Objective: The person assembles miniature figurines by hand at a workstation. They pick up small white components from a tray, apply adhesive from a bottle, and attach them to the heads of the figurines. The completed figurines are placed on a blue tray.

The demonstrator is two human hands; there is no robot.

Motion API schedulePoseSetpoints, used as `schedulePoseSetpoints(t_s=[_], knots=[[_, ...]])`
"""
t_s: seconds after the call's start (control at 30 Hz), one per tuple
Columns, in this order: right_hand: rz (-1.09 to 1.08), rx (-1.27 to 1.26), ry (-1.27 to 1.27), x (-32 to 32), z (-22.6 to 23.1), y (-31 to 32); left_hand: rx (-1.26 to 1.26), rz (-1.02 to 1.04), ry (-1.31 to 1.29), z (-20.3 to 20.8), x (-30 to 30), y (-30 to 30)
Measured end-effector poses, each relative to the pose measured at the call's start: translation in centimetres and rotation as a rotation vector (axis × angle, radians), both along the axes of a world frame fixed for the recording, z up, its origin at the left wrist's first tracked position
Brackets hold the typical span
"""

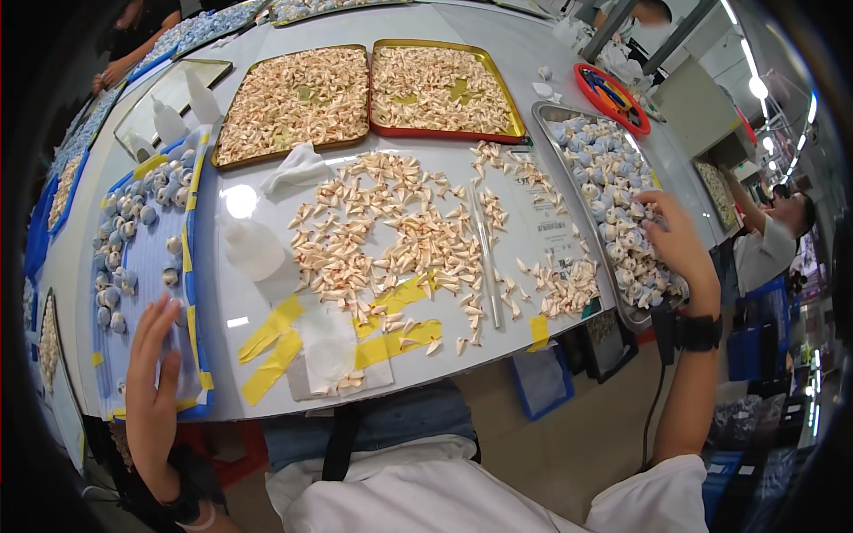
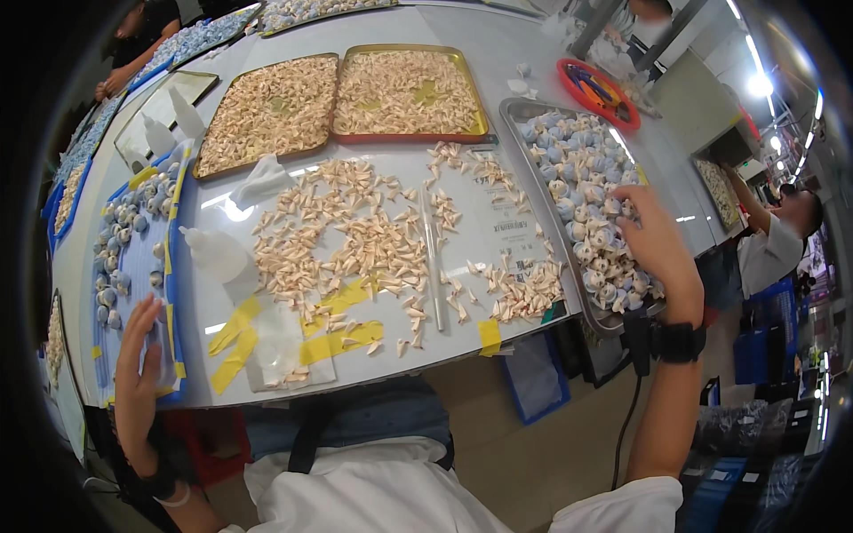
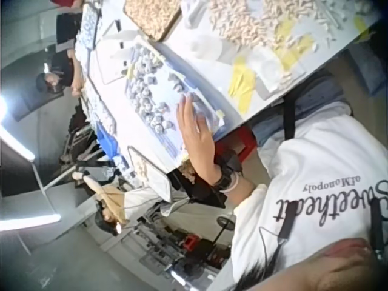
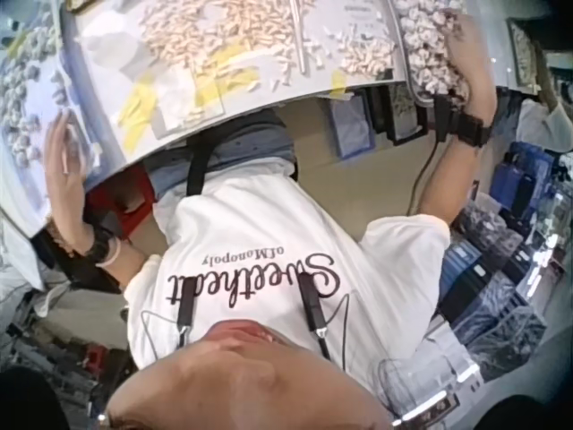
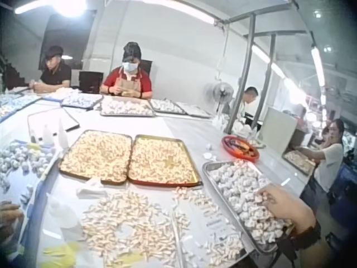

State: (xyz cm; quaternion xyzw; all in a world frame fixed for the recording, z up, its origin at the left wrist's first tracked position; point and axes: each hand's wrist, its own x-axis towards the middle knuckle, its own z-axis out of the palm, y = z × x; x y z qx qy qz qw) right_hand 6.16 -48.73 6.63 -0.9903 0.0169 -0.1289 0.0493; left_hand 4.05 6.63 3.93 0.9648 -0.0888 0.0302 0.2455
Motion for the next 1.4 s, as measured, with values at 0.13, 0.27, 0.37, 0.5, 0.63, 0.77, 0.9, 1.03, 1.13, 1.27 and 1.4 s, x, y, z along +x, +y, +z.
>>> schedulePoseSetpoints(t_s=[0.13,0.27,0.37,0.5,0.63,0.77,0.9,1.03,1.13,1.27,1.4], knots=[[0.147,0.087,-0.071,0.7,1.1,6.0,0.022,0.028,0.009,-0.3,0.2,0.3],[0.289,0.270,0.183,3.2,-0.1,9.7,-0.115,0.251,0.073,-0.3,0.4,0.4],[0.381,0.303,0.287,5.4,-0.9,12.1,-0.142,0.304,0.079,-1.2,-0.1,2.4],[0.431,0.250,0.350,7.3,-1.9,12.9,-0.215,0.298,-0.027,-1.8,-0.9,3.6],[0.429,0.216,0.382,7.4,-1.5,13.5,-0.404,0.265,-0.078,-0.6,-2.6,3.6],[0.309,0.273,0.326,6.1,-1.3,13.0,-0.645,0.160,-0.103,-0.8,-3.6,1.8],[0.196,0.508,0.157,3.1,0.6,13.9,-0.873,0.057,-0.016,-1.2,-4.5,-0.1],[0.170,0.990,0.059,-1.2,1.5,16.3,-1.089,0.010,0.088,-1.9,-4.9,-2.3],[0.266,1.206,0.043,-3.3,0.1,17.7,-1.197,-0.014,0.150,-2.4,-4.7,-3.7],[0.268,1.227,0.054,-3.3,-1.2,20.0,-1.612,-0.052,0.314,-2.8,-4.7,-5.4],[0.305,1.046,0.023,-2.2,-1.4,21.2,-1.554,-0.181,0.374,-4.2,-3.9,-6.1]])
